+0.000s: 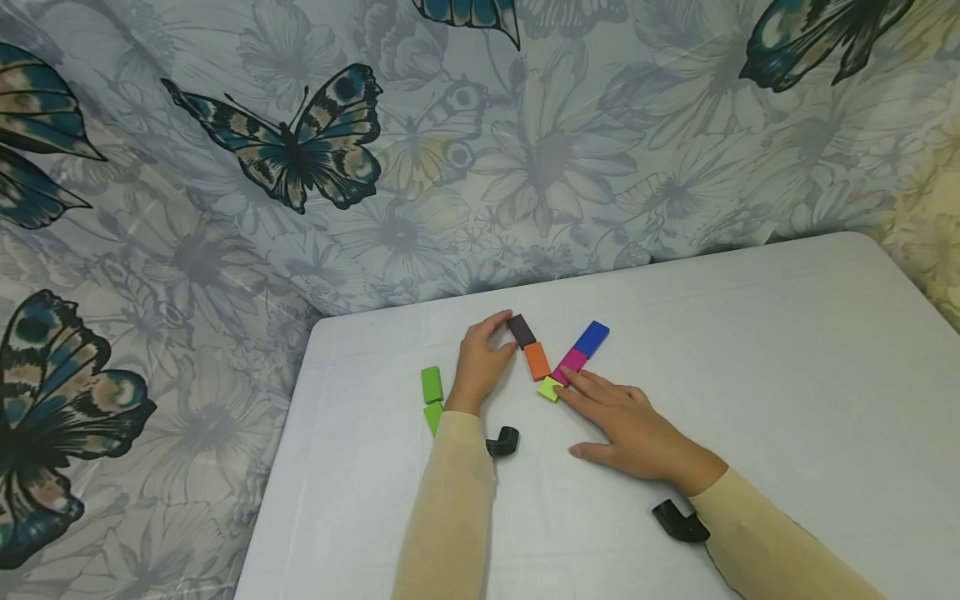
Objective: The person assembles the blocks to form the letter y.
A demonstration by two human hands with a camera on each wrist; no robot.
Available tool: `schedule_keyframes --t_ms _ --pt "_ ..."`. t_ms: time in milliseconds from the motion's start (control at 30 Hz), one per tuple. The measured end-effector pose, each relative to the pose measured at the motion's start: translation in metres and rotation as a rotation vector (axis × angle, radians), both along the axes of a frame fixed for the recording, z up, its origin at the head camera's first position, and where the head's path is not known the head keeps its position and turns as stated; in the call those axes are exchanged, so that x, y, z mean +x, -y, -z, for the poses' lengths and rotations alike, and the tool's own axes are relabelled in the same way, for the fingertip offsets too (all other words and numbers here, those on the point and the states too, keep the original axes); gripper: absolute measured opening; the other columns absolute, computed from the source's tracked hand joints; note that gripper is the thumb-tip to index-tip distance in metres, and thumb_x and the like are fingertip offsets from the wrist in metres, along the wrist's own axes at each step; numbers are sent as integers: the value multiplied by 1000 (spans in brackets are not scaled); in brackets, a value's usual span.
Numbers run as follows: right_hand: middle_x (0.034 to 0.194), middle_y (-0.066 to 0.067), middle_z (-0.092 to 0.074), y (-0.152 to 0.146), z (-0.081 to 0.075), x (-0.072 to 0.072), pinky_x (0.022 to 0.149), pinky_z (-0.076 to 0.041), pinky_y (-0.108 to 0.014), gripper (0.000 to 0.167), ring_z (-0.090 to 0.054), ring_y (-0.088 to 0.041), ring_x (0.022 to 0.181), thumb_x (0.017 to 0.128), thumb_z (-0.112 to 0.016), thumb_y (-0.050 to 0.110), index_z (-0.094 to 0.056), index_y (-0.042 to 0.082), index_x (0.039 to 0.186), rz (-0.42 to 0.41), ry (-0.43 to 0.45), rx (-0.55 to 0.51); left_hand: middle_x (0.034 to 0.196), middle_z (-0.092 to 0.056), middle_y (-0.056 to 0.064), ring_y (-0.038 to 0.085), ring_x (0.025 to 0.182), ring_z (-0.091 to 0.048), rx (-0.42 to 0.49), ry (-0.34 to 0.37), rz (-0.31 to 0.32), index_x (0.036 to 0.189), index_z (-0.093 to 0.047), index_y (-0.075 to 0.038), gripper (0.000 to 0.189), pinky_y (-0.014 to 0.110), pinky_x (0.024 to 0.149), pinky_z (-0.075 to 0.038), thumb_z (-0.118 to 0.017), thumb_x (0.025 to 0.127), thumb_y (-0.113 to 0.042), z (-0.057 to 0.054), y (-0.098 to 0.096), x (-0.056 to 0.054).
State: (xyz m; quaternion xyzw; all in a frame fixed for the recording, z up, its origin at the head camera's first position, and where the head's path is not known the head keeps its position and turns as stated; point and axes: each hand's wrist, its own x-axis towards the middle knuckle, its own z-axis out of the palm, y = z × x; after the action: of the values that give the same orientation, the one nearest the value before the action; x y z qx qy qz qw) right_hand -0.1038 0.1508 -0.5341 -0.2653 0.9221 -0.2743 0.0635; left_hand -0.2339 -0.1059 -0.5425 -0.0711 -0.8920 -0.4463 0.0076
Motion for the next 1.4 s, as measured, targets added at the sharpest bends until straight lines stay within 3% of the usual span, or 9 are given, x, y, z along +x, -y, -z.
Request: schedule_keyframes --t_ms 467,600,667,767,900,1000,1200,1400 --pt "175 -11 -33 0 -1 0 112 -34 -66 87 -30 -40 159 97 -81 50 -44 19 169 -1 -2 6 152 -62 3 26 146 -49 -49 3 43 155 -64 -23 61 47 122 -34 -76 98 -5 1 0 -1" --pt "175 -12 -33 -1 -2 1 113 -33 -66 87 -29 -40 159 97 -81 49 -44 19 169 -1 0 0 158 -57 3 25 151 -44 -20 24 47 159 -60 -24 65 47 124 -31 -71 98 -3 -2 0 2" --pt "174 -13 -34 -1 -2 1 113 -33 -66 87 -30 -41 159 97 -81 49 -44 18 169 -1 2 -2 159 -56 -1 22 152 -43 58 32 44 159 -60 -24 63 45 125 -31 -70 99 -6 -3 1 4" --pt "174 -13 -34 -1 -2 2 113 -33 -67 86 -30 -41 159 97 -81 49 -44 18 169 0 2 -4 158 -58 -1 20 151 -45 266 11 65 158 -59 -16 54 43 124 -33 -67 105 -12 -5 2 7" --pt "174 -13 -34 -2 -1 2 113 -33 -66 86 -31 -41 158 98 -80 50 -44 18 169 -4 -9 -7 155 -61 6 31 146 -52 499 -43 134 158 -54 -1 49 47 120 -40 -54 115 -26 -9 4 10" --pt "174 -13 -34 -1 0 2 113 -33 -66 86 -31 -41 158 98 -80 50 -44 18 169 -7 -18 -9 156 -60 9 38 143 -54 550 -48 157 161 -50 -2 53 55 116 -44 -42 119 -33 -16 7 14" --pt "174 -12 -34 0 1 1 113 -33 -66 87 -30 -40 159 97 -81 50 -44 18 169 -7 -14 2 161 -54 15 50 144 -49 670 -7 220 166 -43 -8 56 65 114 -42 -27 119 -32 -32 17 25" --pt "174 -13 -34 -2 2 2 113 -32 -65 87 -30 -41 159 98 -80 50 -43 17 169 -11 -22 -18 164 -48 20 54 146 -44 766 -2 242 169 -36 -8 81 70 113 -40 -31 113 -67 -47 43 34"
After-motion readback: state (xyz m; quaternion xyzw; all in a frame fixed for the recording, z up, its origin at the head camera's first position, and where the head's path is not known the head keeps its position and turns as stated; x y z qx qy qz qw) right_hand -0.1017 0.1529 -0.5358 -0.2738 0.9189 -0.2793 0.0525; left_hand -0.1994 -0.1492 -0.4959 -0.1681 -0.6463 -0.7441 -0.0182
